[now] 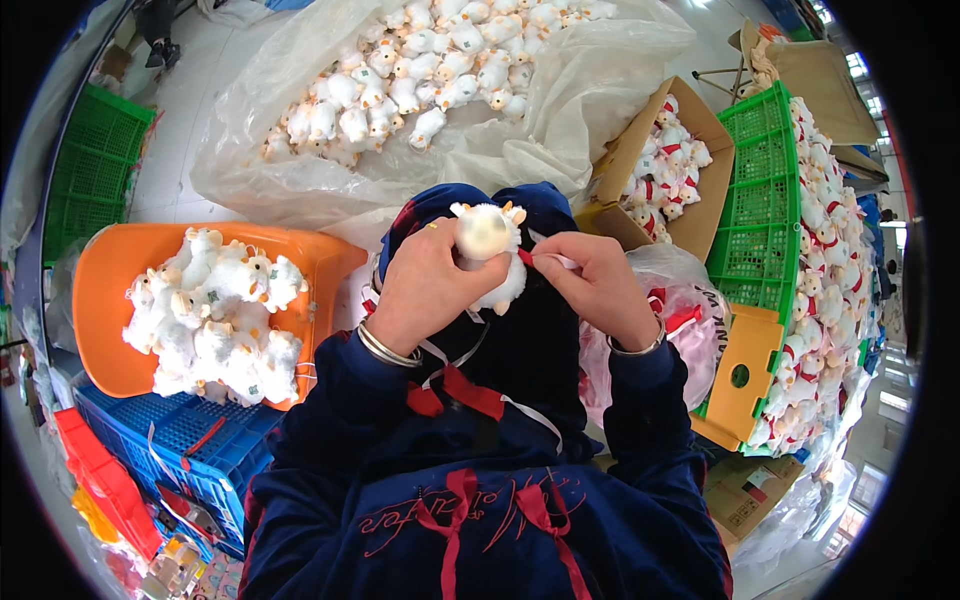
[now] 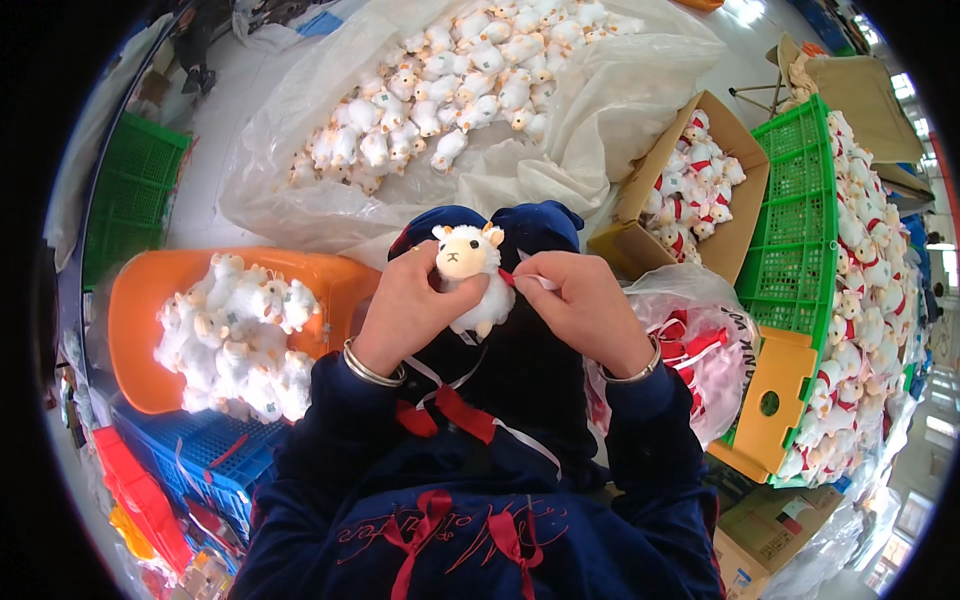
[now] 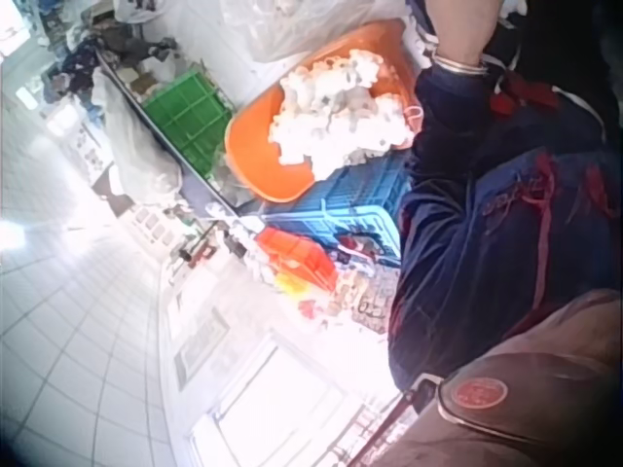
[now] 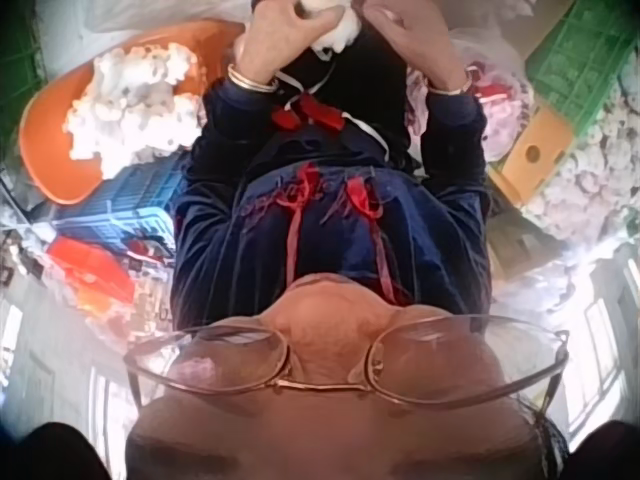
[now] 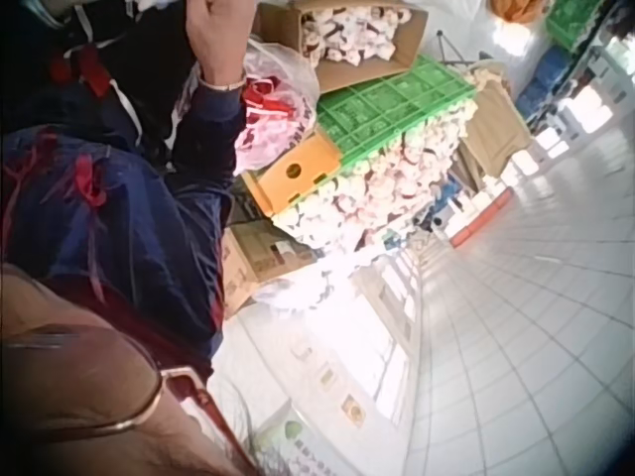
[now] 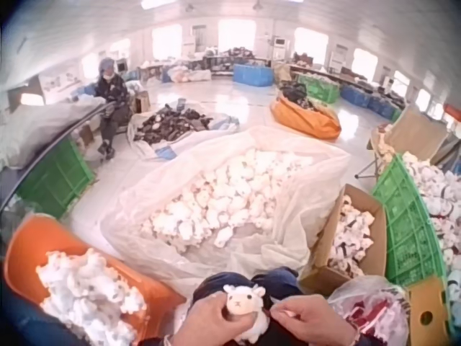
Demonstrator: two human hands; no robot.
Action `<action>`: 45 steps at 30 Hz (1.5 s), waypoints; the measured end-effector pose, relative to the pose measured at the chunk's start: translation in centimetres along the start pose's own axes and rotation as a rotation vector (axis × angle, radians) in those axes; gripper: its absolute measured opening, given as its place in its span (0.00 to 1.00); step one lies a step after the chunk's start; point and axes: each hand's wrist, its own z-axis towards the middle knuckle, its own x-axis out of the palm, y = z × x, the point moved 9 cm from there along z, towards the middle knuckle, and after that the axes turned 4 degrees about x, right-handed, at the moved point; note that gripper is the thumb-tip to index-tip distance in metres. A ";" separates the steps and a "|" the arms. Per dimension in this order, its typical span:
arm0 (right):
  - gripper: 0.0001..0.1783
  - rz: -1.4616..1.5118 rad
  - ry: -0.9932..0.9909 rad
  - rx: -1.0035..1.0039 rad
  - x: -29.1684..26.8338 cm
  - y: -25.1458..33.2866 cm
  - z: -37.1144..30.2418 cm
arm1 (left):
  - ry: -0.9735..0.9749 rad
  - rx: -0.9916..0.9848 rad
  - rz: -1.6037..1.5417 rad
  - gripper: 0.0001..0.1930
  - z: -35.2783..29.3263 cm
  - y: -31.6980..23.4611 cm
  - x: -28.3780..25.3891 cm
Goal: The person sits on the floor and ties red ribbons around the necks of small white plush toys. They pick up each toy, wrap the ribbon, and tie a knot, then place the finished toy into a nearby green crate.
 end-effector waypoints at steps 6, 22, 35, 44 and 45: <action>0.06 0.107 -0.017 -0.038 0.2 0.8 -0.4 | 0.037 0.001 0.083 0.27 0.8 0.2 0.1; 0.04 0.109 -0.292 -0.112 1.7 0.9 -0.1 | 0.365 -0.081 -0.302 0.17 0.5 3.0 0.0; 0.04 0.134 -0.443 -0.027 1.6 1.2 -1.1 | 0.269 -0.071 -0.493 0.08 0.2 1.8 0.3; 0.05 0.052 -0.448 -0.134 2.8 2.2 -0.8 | -0.022 0.003 0.049 0.12 0.3 1.5 -2.2; 0.05 0.037 -0.432 -0.123 2.7 2.1 -0.5 | -0.042 0.045 0.011 0.12 0.4 1.6 -2.0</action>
